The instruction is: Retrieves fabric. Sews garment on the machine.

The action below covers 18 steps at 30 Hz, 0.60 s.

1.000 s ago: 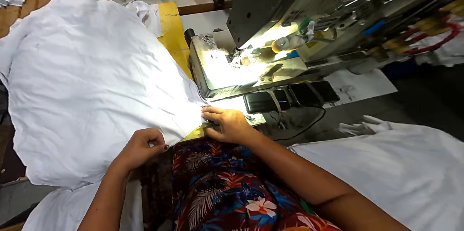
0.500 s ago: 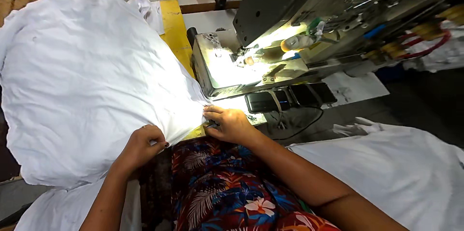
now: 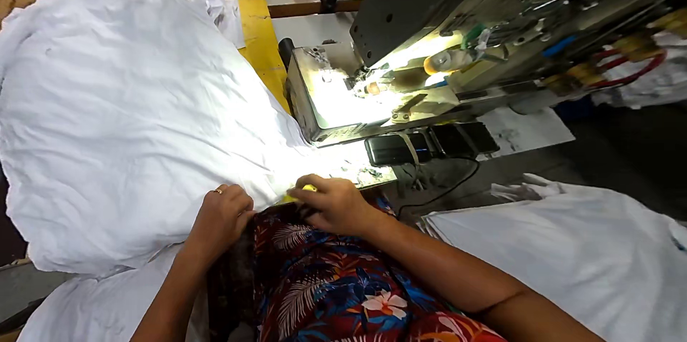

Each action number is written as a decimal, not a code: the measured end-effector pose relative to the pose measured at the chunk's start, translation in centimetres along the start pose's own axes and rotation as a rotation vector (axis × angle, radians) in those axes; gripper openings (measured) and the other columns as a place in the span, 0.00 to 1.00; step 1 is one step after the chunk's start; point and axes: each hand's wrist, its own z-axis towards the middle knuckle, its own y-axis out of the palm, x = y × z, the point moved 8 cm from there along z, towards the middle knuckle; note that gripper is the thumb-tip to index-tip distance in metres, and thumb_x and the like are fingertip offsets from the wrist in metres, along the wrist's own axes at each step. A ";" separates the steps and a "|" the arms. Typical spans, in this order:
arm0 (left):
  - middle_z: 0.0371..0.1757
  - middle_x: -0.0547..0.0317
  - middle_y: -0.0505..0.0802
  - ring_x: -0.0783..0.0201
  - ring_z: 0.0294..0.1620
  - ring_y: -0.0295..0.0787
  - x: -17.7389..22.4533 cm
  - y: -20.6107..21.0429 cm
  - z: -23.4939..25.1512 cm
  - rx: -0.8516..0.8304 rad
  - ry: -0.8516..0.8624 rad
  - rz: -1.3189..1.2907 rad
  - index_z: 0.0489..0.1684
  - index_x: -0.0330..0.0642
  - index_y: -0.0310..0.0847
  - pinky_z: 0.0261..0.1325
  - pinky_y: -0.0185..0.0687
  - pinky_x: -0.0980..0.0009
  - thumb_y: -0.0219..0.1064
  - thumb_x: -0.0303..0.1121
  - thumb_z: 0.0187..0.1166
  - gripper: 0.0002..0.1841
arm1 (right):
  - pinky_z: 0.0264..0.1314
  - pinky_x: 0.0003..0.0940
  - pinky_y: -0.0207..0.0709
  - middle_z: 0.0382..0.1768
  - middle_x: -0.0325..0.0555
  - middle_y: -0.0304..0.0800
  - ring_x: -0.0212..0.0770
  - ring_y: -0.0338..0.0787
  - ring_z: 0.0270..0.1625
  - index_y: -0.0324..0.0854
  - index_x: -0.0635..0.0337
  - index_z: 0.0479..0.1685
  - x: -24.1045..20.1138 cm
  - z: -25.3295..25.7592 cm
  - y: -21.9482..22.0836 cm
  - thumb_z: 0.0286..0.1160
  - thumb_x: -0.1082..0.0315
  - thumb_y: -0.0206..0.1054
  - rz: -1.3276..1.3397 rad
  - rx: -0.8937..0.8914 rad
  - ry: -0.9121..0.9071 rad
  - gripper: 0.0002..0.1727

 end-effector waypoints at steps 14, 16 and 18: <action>0.40 0.61 0.85 0.71 0.48 0.81 -1.8 -1.5 -0.4 0.036 -0.075 -0.409 0.34 0.43 0.82 0.54 0.76 0.74 0.59 0.41 0.83 0.13 | 0.29 0.40 0.83 0.49 0.49 0.93 0.45 0.91 0.32 0.91 0.56 0.50 -0.4 0.0 3.4 0.83 0.57 0.61 -0.087 -0.029 -0.067 0.16; 0.41 0.65 0.87 0.72 0.51 0.83 -2.2 -4.0 -1.9 0.190 -0.061 -0.480 0.35 0.46 0.81 0.59 0.78 0.71 0.60 0.43 0.84 0.13 | 0.28 0.43 0.84 0.39 0.49 0.93 0.47 0.92 0.32 0.89 0.59 0.34 0.1 1.5 3.2 0.82 0.57 0.64 -0.130 0.021 0.042 0.16; 0.45 0.78 0.88 0.80 0.54 0.83 -4.6 -8.9 -5.9 0.390 -0.142 -0.500 0.39 0.57 0.83 0.60 0.80 0.75 0.61 0.48 0.86 0.11 | 0.27 0.47 0.84 0.33 0.51 0.91 0.50 0.92 0.31 0.88 0.61 0.30 1.0 2.8 2.9 0.71 0.60 0.72 -0.187 0.061 0.160 0.12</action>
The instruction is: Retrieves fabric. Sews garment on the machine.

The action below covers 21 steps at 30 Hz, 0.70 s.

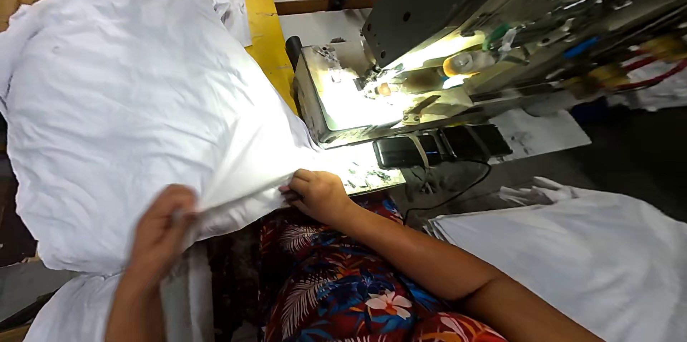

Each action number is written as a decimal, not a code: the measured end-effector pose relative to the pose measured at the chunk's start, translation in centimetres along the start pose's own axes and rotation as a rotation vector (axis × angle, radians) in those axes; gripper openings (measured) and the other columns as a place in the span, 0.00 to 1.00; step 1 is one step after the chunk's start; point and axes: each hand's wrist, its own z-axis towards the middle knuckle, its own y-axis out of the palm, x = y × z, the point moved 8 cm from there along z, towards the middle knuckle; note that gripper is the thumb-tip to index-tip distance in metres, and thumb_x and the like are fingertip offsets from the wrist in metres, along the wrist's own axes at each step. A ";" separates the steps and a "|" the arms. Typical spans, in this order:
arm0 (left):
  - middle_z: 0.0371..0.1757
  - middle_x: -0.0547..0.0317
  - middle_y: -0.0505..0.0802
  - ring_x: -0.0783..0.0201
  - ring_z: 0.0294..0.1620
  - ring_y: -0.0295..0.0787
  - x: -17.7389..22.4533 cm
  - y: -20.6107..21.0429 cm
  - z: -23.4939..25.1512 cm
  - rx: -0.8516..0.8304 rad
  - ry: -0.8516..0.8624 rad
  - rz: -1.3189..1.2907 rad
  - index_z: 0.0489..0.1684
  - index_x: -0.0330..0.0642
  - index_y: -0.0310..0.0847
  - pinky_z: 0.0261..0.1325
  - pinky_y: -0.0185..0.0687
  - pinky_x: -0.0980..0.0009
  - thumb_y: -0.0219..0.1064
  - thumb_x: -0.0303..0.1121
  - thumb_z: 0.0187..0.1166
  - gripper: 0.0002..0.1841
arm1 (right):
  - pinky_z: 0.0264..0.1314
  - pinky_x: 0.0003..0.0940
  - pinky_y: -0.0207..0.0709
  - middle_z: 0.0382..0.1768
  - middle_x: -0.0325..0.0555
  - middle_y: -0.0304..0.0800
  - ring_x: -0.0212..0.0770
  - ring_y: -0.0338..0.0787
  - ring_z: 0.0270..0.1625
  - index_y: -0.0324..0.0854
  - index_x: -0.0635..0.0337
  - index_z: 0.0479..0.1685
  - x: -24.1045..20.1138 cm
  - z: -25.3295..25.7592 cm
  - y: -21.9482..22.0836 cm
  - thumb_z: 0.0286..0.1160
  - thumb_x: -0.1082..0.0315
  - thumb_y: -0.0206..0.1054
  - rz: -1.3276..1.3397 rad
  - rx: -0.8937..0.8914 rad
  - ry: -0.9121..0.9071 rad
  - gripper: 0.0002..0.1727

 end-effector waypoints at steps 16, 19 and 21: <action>0.59 0.57 0.94 0.53 0.73 0.83 -3.8 3.8 -1.2 -0.048 0.010 0.530 0.41 0.49 0.92 0.81 0.59 0.37 0.54 0.47 0.89 0.20 | 0.44 0.40 0.90 0.62 0.50 0.92 0.44 0.95 0.47 0.92 0.56 0.49 2.3 -0.8 0.8 0.71 0.70 0.72 0.323 -0.092 0.019 0.10; 0.51 0.55 0.93 0.54 0.64 0.85 -3.6 3.7 -0.6 0.018 -0.036 0.555 0.30 0.46 0.89 0.76 0.62 0.42 0.54 0.49 0.88 0.23 | 0.43 0.36 0.88 0.57 0.48 0.92 0.39 0.93 0.44 0.91 0.58 0.40 3.0 -0.4 1.1 0.79 0.60 0.70 0.368 -0.092 0.130 0.11; 0.45 0.53 0.92 0.52 0.59 0.85 -3.5 3.9 -0.1 0.031 -0.041 0.586 0.24 0.45 0.86 0.72 0.62 0.42 0.55 0.48 0.86 0.23 | 0.40 0.38 0.88 0.56 0.49 0.92 0.40 0.93 0.42 0.90 0.60 0.39 2.9 -0.2 1.1 0.81 0.59 0.67 0.332 -0.084 0.168 0.13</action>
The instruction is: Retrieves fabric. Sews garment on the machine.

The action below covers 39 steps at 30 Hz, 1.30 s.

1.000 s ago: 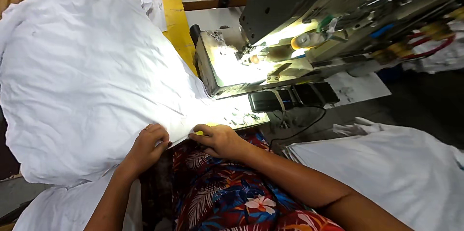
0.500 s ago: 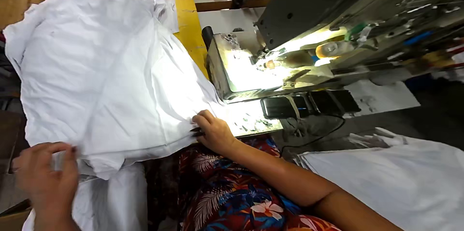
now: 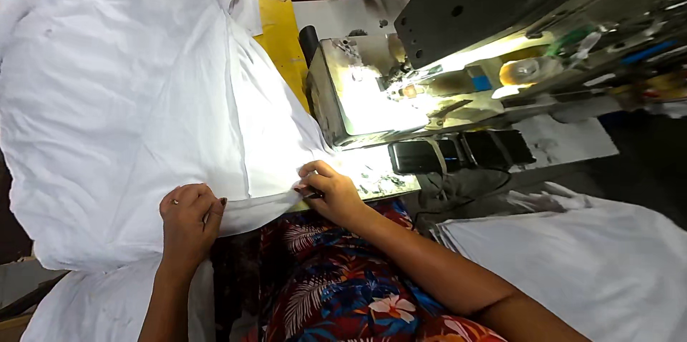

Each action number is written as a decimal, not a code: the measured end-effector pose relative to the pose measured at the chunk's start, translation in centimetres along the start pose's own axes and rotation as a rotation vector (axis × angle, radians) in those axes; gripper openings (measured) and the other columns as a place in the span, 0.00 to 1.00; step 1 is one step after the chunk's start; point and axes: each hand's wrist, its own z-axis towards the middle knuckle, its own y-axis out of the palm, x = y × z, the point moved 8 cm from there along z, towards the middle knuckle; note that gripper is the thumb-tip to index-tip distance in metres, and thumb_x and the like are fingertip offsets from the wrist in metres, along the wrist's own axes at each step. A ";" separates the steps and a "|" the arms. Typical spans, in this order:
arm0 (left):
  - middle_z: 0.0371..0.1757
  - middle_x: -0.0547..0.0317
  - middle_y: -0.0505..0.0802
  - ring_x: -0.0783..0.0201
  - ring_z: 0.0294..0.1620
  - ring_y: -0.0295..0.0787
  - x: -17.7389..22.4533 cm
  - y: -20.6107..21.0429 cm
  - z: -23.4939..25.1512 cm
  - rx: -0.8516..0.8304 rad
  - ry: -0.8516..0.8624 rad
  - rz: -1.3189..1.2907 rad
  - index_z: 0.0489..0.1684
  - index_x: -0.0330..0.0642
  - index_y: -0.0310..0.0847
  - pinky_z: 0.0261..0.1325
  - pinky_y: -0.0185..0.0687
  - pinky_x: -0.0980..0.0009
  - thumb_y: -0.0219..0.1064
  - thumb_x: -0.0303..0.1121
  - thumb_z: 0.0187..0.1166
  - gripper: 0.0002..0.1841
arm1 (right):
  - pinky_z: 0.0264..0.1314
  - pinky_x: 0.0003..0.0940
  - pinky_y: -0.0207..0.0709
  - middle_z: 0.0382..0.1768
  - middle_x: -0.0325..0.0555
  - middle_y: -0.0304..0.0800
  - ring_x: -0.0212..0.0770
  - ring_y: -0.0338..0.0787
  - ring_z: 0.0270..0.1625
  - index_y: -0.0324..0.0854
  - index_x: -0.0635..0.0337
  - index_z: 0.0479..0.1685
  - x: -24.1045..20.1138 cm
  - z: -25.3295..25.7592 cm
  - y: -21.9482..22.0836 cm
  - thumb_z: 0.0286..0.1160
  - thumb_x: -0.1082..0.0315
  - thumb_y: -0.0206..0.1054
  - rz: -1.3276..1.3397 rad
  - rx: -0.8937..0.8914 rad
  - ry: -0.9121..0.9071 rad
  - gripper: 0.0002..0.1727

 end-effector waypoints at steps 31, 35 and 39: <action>0.44 0.41 0.94 0.45 0.41 0.93 26.8 1.9 18.8 -0.054 0.311 0.075 0.52 0.32 0.88 0.43 0.87 0.45 0.69 0.24 0.73 0.12 | 0.17 0.10 0.67 0.18 0.17 0.84 0.12 0.75 0.16 0.87 0.35 0.31 2.0 -7.4 -12.1 0.77 0.57 0.71 1.486 -0.326 0.072 0.06; 0.52 0.37 0.93 0.36 0.55 0.90 23.5 9.0 22.6 -0.168 -0.034 0.116 0.54 0.36 0.89 0.57 0.80 0.33 0.72 0.28 0.76 0.12 | 0.19 0.19 0.68 0.14 0.27 0.76 0.21 0.72 0.14 0.78 0.51 0.32 8.4 -6.6 -10.6 0.84 0.65 0.61 1.266 -0.088 0.401 0.09; 0.66 0.16 0.82 0.30 0.74 0.77 24.0 10.1 25.5 -0.242 -0.155 0.012 0.64 0.12 0.75 0.79 0.63 0.43 0.56 0.26 0.88 0.19 | 0.23 0.18 0.64 0.24 0.30 0.74 0.21 0.68 0.19 0.76 0.60 0.48 9.1 -4.6 -11.5 0.88 0.68 0.57 1.093 0.065 0.512 0.06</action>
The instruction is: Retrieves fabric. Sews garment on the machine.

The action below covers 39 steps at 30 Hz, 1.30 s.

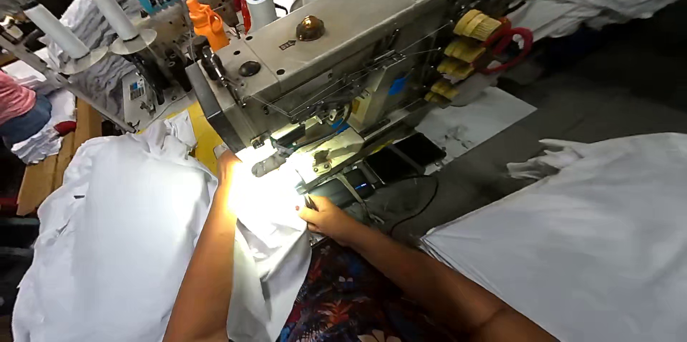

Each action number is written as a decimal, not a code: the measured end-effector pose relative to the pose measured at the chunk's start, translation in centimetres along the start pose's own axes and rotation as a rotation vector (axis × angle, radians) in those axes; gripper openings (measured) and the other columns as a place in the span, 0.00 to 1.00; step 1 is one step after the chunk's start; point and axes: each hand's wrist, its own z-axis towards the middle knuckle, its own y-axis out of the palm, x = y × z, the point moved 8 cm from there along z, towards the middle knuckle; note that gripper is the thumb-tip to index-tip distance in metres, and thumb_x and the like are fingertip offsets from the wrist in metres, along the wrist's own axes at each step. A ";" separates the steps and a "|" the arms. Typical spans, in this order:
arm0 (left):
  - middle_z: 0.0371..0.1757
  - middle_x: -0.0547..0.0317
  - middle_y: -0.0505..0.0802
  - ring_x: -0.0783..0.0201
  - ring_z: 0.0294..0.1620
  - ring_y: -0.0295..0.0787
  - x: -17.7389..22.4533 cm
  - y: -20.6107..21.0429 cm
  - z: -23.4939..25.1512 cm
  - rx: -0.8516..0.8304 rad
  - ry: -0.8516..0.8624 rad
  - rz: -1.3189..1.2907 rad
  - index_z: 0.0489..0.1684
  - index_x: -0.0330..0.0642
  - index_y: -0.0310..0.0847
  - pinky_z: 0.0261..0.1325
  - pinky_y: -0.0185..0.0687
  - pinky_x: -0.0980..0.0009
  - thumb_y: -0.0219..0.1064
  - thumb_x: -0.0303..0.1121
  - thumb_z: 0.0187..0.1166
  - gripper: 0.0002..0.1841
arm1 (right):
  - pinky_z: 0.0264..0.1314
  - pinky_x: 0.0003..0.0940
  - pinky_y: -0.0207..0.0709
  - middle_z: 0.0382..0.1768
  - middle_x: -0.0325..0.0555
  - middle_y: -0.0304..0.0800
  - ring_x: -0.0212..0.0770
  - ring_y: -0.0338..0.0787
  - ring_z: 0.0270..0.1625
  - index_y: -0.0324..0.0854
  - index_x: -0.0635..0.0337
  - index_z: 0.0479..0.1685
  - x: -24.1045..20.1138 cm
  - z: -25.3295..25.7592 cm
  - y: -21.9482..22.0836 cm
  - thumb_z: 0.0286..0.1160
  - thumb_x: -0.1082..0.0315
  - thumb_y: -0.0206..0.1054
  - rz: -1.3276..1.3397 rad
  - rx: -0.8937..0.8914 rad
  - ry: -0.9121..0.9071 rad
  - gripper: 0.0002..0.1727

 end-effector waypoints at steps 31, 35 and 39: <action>0.36 0.60 0.89 0.74 0.26 0.82 -9.4 -2.4 -18.0 0.043 -0.007 -0.334 0.77 0.33 0.67 0.30 0.82 0.71 0.58 0.29 0.80 0.25 | 0.73 0.48 0.78 0.64 0.49 0.91 0.44 0.87 0.68 0.84 0.61 0.69 -2.7 -3.2 8.1 0.62 0.48 0.80 -0.475 -0.065 -0.693 0.36; 0.64 0.79 0.89 0.79 0.59 0.88 -1.3 -13.4 -19.6 0.091 0.329 -0.959 0.70 0.56 0.77 0.60 0.86 0.79 0.62 0.33 0.85 0.16 | 0.43 0.49 0.83 0.34 0.58 0.91 0.47 0.91 0.38 0.87 0.74 0.45 -0.7 -4.6 13.5 0.63 0.72 0.78 -0.438 -0.639 -0.510 0.14; 0.49 0.74 0.92 0.73 0.45 0.93 -3.8 -14.5 -14.6 0.135 0.193 -0.765 0.75 0.61 0.63 0.52 0.92 0.71 0.61 0.34 0.83 0.23 | 0.40 0.24 0.86 0.28 0.35 0.91 0.23 0.89 0.32 0.84 0.65 0.35 -0.1 -5.5 8.3 0.68 0.76 0.72 -0.147 -0.606 -0.113 0.03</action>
